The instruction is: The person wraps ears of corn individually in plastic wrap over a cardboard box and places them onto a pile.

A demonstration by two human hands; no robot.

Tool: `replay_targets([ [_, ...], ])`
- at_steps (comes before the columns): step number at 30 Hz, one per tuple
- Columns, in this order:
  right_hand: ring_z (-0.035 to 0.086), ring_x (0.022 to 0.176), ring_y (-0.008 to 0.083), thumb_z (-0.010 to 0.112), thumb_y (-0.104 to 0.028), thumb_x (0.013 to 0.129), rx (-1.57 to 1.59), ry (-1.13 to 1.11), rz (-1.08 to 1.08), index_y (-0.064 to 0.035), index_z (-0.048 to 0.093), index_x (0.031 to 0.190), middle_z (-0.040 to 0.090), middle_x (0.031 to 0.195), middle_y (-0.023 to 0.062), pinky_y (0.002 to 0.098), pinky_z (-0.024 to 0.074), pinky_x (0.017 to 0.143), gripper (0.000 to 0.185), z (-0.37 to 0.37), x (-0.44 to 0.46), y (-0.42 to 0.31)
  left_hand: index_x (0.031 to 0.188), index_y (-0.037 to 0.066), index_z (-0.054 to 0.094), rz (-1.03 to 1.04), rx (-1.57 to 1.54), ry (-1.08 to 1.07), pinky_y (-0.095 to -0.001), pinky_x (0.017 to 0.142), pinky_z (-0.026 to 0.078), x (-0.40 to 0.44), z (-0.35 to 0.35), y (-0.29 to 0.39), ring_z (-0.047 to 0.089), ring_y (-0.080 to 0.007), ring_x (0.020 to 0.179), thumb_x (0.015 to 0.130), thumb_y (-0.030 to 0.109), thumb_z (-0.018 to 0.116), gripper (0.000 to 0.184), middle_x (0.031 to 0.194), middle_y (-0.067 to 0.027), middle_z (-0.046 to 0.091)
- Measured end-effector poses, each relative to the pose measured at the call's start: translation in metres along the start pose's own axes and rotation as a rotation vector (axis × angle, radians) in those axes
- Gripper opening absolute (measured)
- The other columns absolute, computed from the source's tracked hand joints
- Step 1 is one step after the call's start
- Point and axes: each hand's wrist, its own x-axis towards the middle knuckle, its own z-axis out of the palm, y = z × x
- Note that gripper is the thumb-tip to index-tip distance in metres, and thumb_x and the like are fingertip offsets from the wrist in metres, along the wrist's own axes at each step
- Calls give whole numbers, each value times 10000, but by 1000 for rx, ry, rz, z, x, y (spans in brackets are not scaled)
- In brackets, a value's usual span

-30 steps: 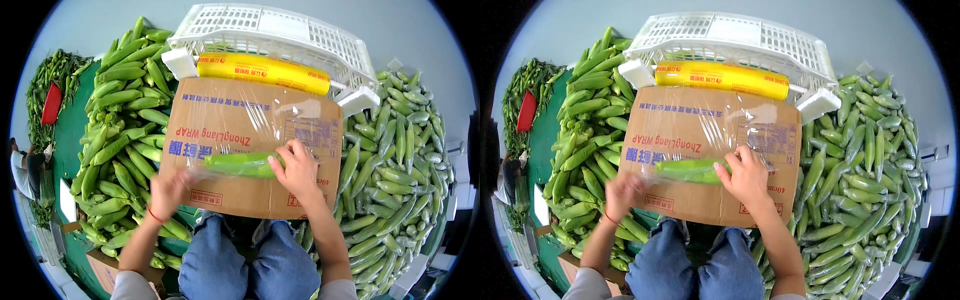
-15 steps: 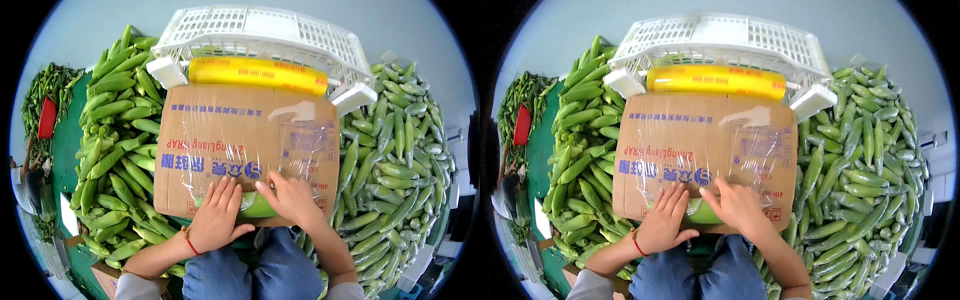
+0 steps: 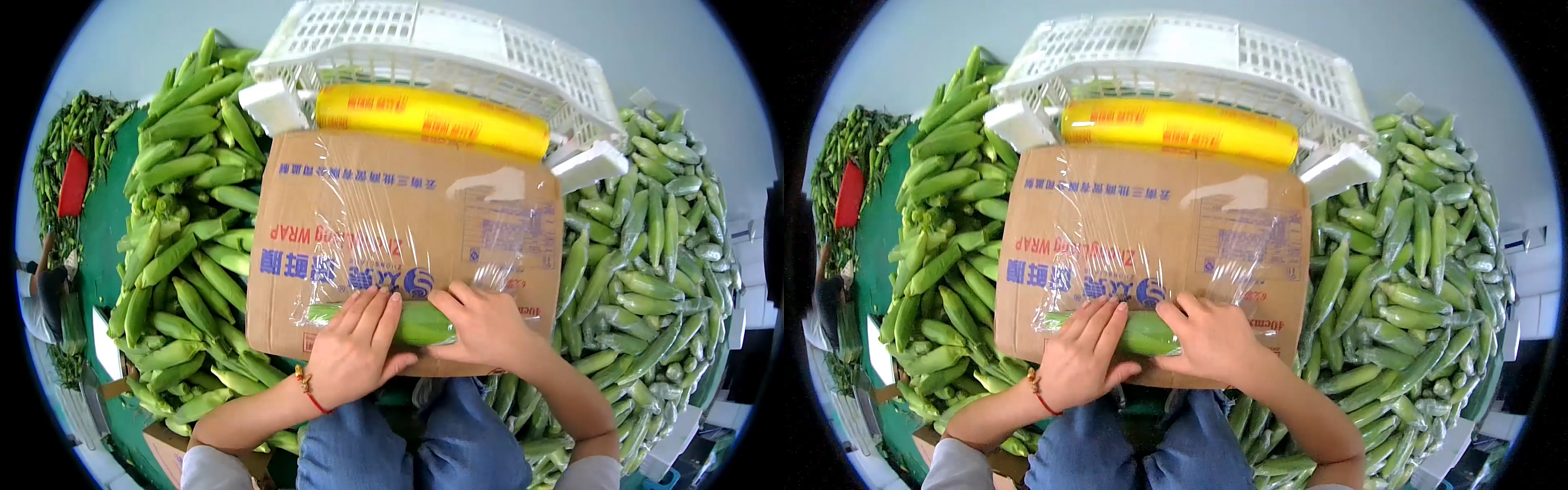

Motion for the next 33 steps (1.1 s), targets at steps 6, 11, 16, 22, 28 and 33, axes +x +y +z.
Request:
replay_targets([
  [6, 557, 1036, 280, 755, -502, 678, -267, 497, -65, -93, 588, 1185, 601, 1060, 111, 422, 434, 867, 672, 0, 49, 18, 1414, -74, 326, 11, 21, 149, -411, 1139, 282, 104, 17, -81, 318, -372, 1385, 925, 282, 558, 648, 1471, -260, 344],
  [11, 626, 908, 290, 769, -476, 649, -234, 335, -97, -91, 589, 1046, 640, 941, 107, 434, 511, 731, 581, 1, 99, 39, 1385, -98, 341, -11, 213, -332, -381, 1118, 324, 180, 9, -123, 352, -372, 1356, 845, 288, 672, 742, 1470, -267, 326],
  [16, 650, 737, 315, 777, -453, 644, -68, 215, -63, -84, 593, 962, 638, 838, 108, 424, 532, 610, 521, -1, 59, 8, 1374, -99, 353, -16, 275, -482, -370, 1126, 321, 181, 1, -110, 365, -349, 1351, 805, 311, 709, 787, 1487, -240, 307],
  [22, 679, 823, 294, 732, -522, 736, 293, -528, -53, -80, 584, 1111, 652, 906, 133, 414, 553, 660, 598, -26, -37, -49, 1354, -31, 441, -40, -36, -308, -378, 1101, 348, 169, -5, -119, 397, -346, 1341, 800, 290, 708, 694, 1469, -220, 369],
  [28, 683, 858, 280, 580, -448, 917, 1794, -89, 765, -56, 484, 1300, 656, 1003, 179, 398, 579, 659, 556, -4, -64, -17, 1259, 56, 601, 430, -375, 321, -516, 1093, 332, 83, -22, -20, 434, -401, 1309, 760, 138, 681, 512, 1356, -179, 517],
  [33, 609, 538, 266, 313, -786, 856, 3030, -886, 41, -32, 502, 1246, 577, 748, 209, 368, 487, 396, 870, 18, -20, -53, 1467, 226, 337, 53, -1589, 518, -495, 984, 440, 87, -7, -4, 460, -304, 1291, 778, 147, 687, 777, 1377, -155, 477],
])
